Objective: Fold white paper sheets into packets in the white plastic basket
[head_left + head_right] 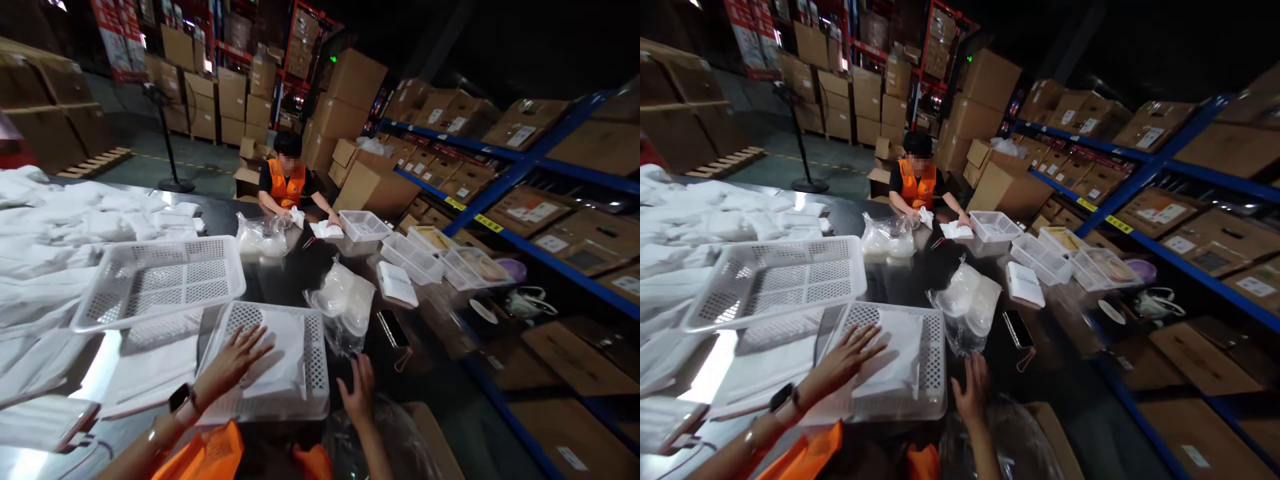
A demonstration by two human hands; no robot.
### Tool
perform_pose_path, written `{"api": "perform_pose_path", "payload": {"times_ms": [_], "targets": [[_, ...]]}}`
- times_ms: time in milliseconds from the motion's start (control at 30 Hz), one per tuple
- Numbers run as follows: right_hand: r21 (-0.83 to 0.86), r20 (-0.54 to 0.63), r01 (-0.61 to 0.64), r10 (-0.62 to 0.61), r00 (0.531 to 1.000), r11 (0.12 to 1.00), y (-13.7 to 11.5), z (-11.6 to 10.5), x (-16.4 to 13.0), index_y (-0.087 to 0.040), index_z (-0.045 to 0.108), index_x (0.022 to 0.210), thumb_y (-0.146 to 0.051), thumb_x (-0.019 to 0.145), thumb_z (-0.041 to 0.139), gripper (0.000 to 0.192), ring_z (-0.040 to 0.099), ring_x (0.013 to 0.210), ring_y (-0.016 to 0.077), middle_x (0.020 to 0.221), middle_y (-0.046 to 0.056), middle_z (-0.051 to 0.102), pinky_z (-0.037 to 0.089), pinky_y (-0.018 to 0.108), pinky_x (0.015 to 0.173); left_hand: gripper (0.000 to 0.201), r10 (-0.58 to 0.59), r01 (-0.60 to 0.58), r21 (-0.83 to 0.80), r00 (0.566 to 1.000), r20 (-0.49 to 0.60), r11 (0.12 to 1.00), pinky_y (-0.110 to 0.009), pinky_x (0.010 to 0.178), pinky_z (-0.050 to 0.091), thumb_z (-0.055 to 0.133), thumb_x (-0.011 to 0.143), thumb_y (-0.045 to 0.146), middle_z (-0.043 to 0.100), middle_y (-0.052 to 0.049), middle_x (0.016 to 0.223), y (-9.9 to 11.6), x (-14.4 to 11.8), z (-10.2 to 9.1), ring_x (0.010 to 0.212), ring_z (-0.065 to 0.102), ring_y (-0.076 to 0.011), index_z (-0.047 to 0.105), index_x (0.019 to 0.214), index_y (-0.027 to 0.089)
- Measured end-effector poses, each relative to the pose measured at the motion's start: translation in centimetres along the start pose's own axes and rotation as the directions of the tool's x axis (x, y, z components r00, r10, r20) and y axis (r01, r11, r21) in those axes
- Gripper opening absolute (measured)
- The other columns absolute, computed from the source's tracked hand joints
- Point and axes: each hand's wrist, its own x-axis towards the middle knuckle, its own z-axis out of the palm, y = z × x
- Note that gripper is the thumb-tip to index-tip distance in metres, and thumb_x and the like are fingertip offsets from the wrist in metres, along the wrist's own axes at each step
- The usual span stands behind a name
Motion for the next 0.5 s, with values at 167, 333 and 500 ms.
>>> {"api": "perform_pose_path", "payload": {"times_ms": [167, 333, 500], "targets": [[0.212, 0.552, 0.546, -0.560, 0.617, 0.810, -7.1, 2.0, 6.8, -0.034, 0.057, 0.132, -0.013, 0.080, 0.063, 0.057, 0.035, 0.143, 0.0248, 0.148, 0.004, 0.049, 0.023, 0.057, 0.118, 0.066, 0.279, -0.280, -0.017, 0.948, 0.152, 0.960, -0.051, 0.120, 0.023, 0.052, 0.088, 0.003, 0.044, -0.003, 0.152, -0.2, 3.4, 0.3, 0.143, 0.036, -0.0208, 0.043, 0.143, 0.039], [0.366, 0.505, 0.626, -0.712, 0.487, 0.688, -10.0, 3.1, 7.9, -0.021, 0.055, 0.136, -0.015, 0.091, 0.045, 0.046, 0.039, 0.141, 0.0254, 0.144, 0.012, 0.052, 0.026, 0.060, 0.115, 0.063, 0.315, -0.306, -0.079, 0.937, 0.151, 0.949, -0.049, 0.119, 0.027, 0.046, 0.090, 0.007, 0.046, -0.004, 0.150, -0.9, 2.5, -1.4, 0.141, 0.040, -0.0215, 0.040, 0.146, 0.035], [0.529, 0.484, 0.407, -0.659, 0.576, 0.744, -11.3, 0.4, 10.2, -0.018, 0.054, 0.138, -0.033, 0.096, 0.043, 0.046, 0.057, 0.126, 0.0225, 0.133, 0.012, 0.062, 0.041, 0.045, 0.110, 0.067, 0.221, -0.166, -0.317, 0.965, 0.144, 0.934, -0.045, 0.120, 0.026, 0.038, 0.087, 0.007, 0.049, -0.002, 0.149, -0.6, 2.5, -6.3, 0.137, 0.046, -0.0200, 0.034, 0.150, 0.031]]}}
